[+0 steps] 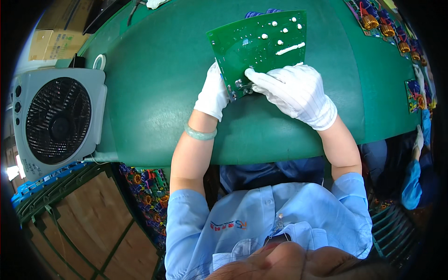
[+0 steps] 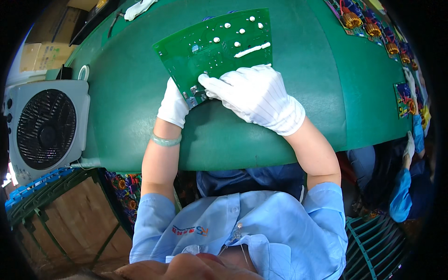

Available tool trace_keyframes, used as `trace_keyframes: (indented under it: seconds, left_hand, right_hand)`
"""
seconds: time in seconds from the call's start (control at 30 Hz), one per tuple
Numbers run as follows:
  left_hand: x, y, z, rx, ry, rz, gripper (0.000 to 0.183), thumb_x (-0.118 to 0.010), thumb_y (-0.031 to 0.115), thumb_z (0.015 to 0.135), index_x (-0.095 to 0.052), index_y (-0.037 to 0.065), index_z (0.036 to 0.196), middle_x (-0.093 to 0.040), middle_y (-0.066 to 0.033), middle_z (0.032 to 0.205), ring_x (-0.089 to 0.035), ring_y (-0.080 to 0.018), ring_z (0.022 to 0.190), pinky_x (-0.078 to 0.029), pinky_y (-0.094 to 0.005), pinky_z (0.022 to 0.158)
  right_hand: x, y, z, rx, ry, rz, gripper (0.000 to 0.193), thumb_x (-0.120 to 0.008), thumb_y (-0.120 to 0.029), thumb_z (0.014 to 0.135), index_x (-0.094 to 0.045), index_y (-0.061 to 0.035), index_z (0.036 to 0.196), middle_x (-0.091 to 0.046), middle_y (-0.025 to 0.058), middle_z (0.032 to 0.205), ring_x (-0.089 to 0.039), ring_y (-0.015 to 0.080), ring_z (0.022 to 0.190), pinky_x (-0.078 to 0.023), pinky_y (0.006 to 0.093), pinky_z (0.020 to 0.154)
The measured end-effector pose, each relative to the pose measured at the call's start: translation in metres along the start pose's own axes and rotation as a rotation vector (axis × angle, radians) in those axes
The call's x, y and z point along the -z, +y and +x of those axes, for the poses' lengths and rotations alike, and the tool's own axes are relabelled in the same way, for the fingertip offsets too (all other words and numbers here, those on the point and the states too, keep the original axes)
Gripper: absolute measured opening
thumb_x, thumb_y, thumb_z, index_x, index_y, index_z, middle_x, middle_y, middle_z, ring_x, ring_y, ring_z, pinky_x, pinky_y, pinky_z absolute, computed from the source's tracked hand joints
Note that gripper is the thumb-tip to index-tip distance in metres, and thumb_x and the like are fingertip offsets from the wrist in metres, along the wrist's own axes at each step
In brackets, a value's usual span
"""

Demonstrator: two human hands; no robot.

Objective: The person handles a green circuit board with large capacitors and a copper coil, repeatedly turning it over to inspect both sides. They use a small metal tool to scrape or clean the solder points on the back of the board. The person wears white gloves and a light blue shirt while working at a green table.

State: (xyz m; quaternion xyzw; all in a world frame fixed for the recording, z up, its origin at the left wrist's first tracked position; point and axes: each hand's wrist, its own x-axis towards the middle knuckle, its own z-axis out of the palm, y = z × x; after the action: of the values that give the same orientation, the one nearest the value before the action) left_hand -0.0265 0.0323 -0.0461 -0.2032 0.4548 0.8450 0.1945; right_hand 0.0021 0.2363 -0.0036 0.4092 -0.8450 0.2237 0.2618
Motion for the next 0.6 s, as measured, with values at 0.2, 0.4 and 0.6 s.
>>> trace_keyframes:
  seconds: [0.2, 0.4, 0.6]
  left_hand:
    - [0.0055, -0.0016, 0.0032, 0.003, -0.049, 0.009, 0.046, -0.037, 0.035, 0.104, -0.059, 0.000, 0.123, -0.069, -0.0167, 0.112, -0.071, -0.0283, 0.093, -0.061, -0.0406, 0.078]
    - [0.0035, -0.0010, 0.0016, -0.011, -0.034, 0.044, 0.047, -0.036, 0.035, 0.104, -0.058, -0.001, 0.125, -0.069, -0.0171, 0.113, -0.071, -0.0288, 0.094, -0.061, -0.0404, 0.079]
    - [-0.0024, 0.0018, -0.0038, -0.017, -0.016, 0.046, 0.045, -0.037, 0.033, 0.104, -0.059, 0.000, 0.123, -0.069, -0.0164, 0.112, -0.071, -0.0277, 0.093, -0.062, -0.0393, 0.079]
  right_hand:
    - [-0.0050, 0.0056, -0.0100, 0.018, -0.047, -0.024, 0.046, -0.072, -0.022, 0.077, -0.068, -0.0178, 0.122, -0.060, -0.0041, 0.074, -0.059, 0.0130, 0.063, -0.046, 0.0299, 0.055]
    - [-0.0084, 0.0040, -0.0105, 0.029, -0.026, -0.004, 0.049, -0.074, -0.017, 0.074, -0.068, -0.0143, 0.122, -0.064, -0.0027, 0.076, -0.060, 0.0138, 0.063, -0.046, 0.0304, 0.056]
    - [-0.0091, 0.0020, -0.0094, 0.020, -0.009, 0.024, 0.048, -0.075, -0.013, 0.074, -0.068, -0.0128, 0.121, -0.065, -0.0009, 0.076, -0.060, 0.0156, 0.062, -0.046, 0.0308, 0.055]
